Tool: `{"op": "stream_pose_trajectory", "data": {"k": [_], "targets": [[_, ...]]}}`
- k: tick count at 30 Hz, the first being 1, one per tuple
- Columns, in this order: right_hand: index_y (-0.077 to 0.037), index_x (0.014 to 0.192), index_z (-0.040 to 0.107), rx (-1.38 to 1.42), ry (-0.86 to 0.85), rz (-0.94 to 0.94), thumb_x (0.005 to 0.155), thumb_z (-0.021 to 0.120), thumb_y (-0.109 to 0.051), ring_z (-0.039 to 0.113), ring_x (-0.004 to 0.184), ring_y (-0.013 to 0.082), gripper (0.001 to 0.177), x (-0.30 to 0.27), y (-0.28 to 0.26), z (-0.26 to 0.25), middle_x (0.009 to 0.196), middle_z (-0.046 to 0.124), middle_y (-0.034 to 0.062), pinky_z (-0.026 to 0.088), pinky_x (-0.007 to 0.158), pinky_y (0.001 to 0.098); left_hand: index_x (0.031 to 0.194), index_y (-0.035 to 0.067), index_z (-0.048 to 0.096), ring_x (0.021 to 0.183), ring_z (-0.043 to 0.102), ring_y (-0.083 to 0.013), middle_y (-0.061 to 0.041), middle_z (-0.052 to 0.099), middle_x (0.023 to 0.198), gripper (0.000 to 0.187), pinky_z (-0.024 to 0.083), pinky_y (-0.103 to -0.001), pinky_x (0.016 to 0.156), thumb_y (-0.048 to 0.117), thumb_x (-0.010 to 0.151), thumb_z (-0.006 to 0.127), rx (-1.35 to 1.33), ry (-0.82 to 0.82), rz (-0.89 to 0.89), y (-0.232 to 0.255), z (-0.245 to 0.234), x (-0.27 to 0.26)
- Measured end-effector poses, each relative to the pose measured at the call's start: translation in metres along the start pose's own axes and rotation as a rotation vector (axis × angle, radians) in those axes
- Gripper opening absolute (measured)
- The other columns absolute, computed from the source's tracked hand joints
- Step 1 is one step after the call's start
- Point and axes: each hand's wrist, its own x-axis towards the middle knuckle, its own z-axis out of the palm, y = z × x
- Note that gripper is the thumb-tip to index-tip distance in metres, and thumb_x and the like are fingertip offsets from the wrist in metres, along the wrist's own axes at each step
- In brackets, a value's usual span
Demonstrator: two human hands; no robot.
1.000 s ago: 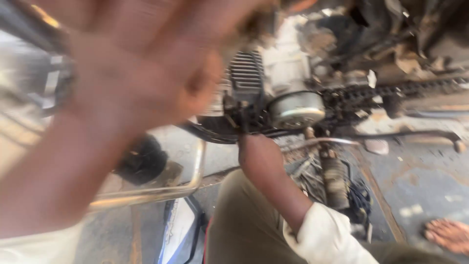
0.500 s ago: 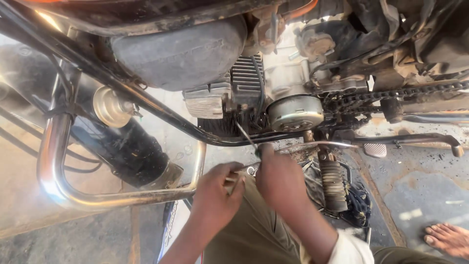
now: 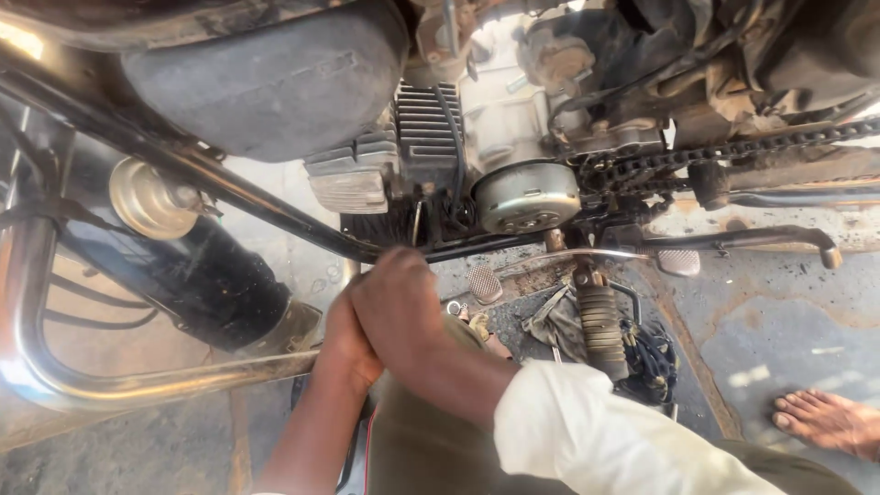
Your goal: Repairing or adjusting the engine and drive chain components of a motorcycle using a screwdriver.
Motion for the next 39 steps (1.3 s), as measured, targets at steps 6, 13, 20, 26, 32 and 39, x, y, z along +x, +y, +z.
{"op": "stream_pose_trajectory", "data": {"k": [6, 13, 20, 26, 32, 39], "targets": [[0.004, 0.101, 0.075, -0.452, 0.198, 0.041, 0.075, 0.067, -0.013, 0.063, 0.068, 0.0303, 0.032, -0.006, -0.012, 0.009, 0.099, 0.069, 0.0244, 0.048, 0.042, 0.0417, 0.132, 0.009, 0.057, 0.105, 0.067, -0.0288, -0.013, 0.073, 0.117, 0.049, 0.053, -0.040, 0.093, 0.038, 0.097, 0.039, -0.081, -0.107, -0.016, -0.009, 0.042, -0.052], [-0.002, 0.103, 0.073, -0.223, -0.020, -0.009, 0.080, 0.070, -0.018, 0.060, 0.088, 0.0218, 0.028, 0.019, -0.003, -0.002, 0.101, 0.061, 0.0116, 0.046, 0.064, 0.0318, 0.138, 0.008, 0.053, 0.110, 0.063, -0.0276, -0.014, 0.068, 0.123, 0.055, 0.052, -0.042, 0.096, 0.044, 0.097, 0.050, -0.062, 0.232, -0.079, -0.066, 0.032, -0.045], [-0.001, 0.102, 0.072, -0.135, -0.099, -0.029, 0.084, 0.071, -0.008, 0.061, 0.090, 0.0214, 0.019, 0.000, 0.023, -0.009, 0.104, 0.062, 0.0148, 0.049, 0.061, 0.0279, 0.133, 0.007, 0.054, 0.104, 0.067, -0.0271, -0.015, 0.067, 0.116, 0.055, 0.054, -0.045, 0.098, 0.046, 0.094, 0.053, -0.153, -0.024, 0.032, -0.042, 0.055, -0.038], [0.010, 0.126, 0.057, 0.327, -0.081, 0.203, 0.092, 0.061, -0.010, 0.071, 0.084, 0.0291, 0.040, -0.052, 0.037, 0.001, 0.106, 0.063, 0.0213, 0.061, 0.057, 0.0362, 0.128, 0.002, 0.061, 0.099, 0.064, -0.0225, -0.011, 0.070, 0.109, 0.041, 0.053, -0.039, 0.091, 0.032, 0.101, 0.054, -0.084, -0.085, -0.111, -0.030, 0.059, 0.001], [0.006, 0.136, 0.053, 0.620, 0.183, 0.363, 0.084, 0.060, -0.009, 0.074, 0.082, 0.0389, 0.054, -0.101, 0.061, 0.007, 0.116, 0.064, 0.0271, 0.062, 0.059, 0.0408, 0.111, 0.001, 0.069, 0.085, 0.063, -0.0183, -0.009, 0.069, 0.097, 0.028, 0.051, -0.034, 0.080, 0.025, 0.099, 0.060, 0.107, 0.037, -0.156, -0.052, 0.081, -0.013], [-0.008, 0.117, 0.069, 0.781, 0.111, 0.398, 0.087, 0.066, -0.019, 0.075, 0.082, 0.0361, 0.032, -0.081, 0.124, 0.014, 0.100, 0.074, 0.0195, 0.059, 0.072, 0.0446, 0.098, 0.004, 0.069, 0.070, 0.060, -0.0147, -0.004, 0.067, 0.081, 0.024, 0.052, -0.031, 0.065, 0.028, 0.101, 0.067, 0.103, -0.103, -0.118, -0.076, 0.074, 0.045]]}}
